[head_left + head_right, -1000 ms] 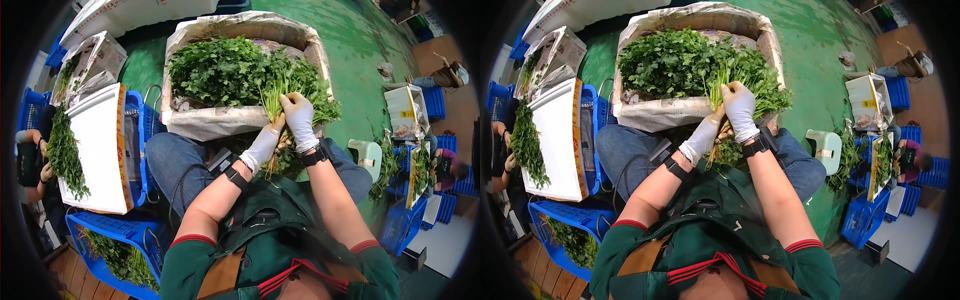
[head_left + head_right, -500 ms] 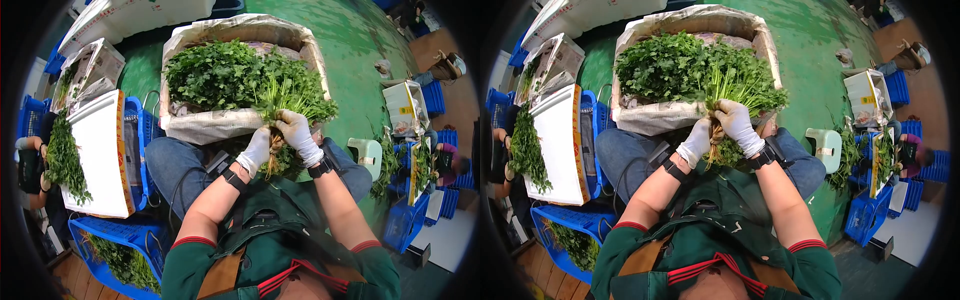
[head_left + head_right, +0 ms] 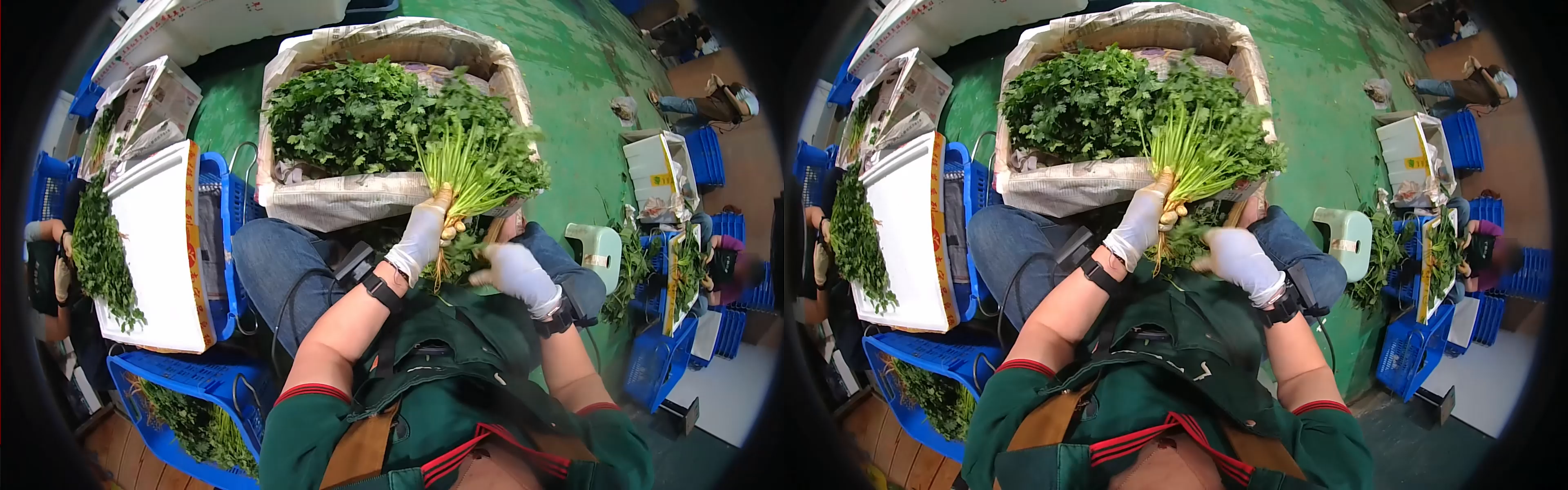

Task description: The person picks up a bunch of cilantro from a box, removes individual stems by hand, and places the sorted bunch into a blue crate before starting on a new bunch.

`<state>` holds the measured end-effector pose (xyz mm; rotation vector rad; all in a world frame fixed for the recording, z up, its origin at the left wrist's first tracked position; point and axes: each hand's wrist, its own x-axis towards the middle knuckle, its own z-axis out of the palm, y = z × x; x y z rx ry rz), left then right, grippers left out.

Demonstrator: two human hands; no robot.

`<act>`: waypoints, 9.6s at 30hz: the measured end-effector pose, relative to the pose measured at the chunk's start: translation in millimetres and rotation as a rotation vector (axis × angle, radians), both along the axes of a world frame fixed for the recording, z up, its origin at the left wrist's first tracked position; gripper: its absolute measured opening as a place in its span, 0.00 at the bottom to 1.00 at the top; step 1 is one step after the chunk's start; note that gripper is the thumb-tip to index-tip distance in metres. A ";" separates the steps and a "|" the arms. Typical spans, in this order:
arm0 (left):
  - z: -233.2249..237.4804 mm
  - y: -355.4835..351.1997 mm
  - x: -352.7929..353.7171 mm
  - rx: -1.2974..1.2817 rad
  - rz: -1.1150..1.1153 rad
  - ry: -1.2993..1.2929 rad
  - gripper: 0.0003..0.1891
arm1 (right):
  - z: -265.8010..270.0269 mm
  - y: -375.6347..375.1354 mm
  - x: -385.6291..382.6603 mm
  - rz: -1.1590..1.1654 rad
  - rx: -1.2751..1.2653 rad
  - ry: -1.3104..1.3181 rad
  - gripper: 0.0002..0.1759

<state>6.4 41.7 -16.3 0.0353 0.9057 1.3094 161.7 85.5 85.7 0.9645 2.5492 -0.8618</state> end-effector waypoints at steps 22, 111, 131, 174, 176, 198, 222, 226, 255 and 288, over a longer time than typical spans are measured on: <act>1.8 -1.3 20.2 0.052 0.188 0.134 0.20 | -31.1 97.2 -127.1 -0.436 0.248 -0.027 0.25; 24.1 -4.5 -0.2 -0.181 -0.281 0.281 0.19 | -108.9 16.4 -22.3 -1.016 -1.591 0.969 0.13; -5.9 2.8 4.4 0.048 -0.197 -0.453 0.29 | -83.1 45.1 -11.3 -0.715 -0.276 0.231 0.36; 6.7 2.8 12.2 -0.118 -0.018 -0.193 0.18 | -64.1 0.9 -30.7 -0.762 -0.286 0.963 0.06; 10.1 2.0 13.4 -0.136 -0.022 -0.179 0.18 | -62.0 13.9 -32.6 -0.716 0.020 0.836 0.09; 12.5 5.7 9.2 -0.185 -0.023 -0.167 0.15 | -66.6 37.3 -46.3 -0.644 -0.229 1.058 0.14; -5.5 6.6 8.4 -0.177 0.069 -0.179 0.14 | -32.5 9.2 -28.9 -0.449 -0.182 0.439 0.12; 16.7 6.0 5.6 -0.189 0.040 -0.183 0.13 | -24.0 9.6 7.2 -0.204 -0.142 0.148 0.22; 9.1 4.9 7.3 -0.193 0.062 -0.064 0.12 | -38.5 24.8 -34.4 -0.120 -0.213 0.150 0.14; -1.4 -4.9 8.8 -0.085 0.088 0.051 0.08 | -41.1 112.1 -59.9 -0.367 0.671 0.283 0.14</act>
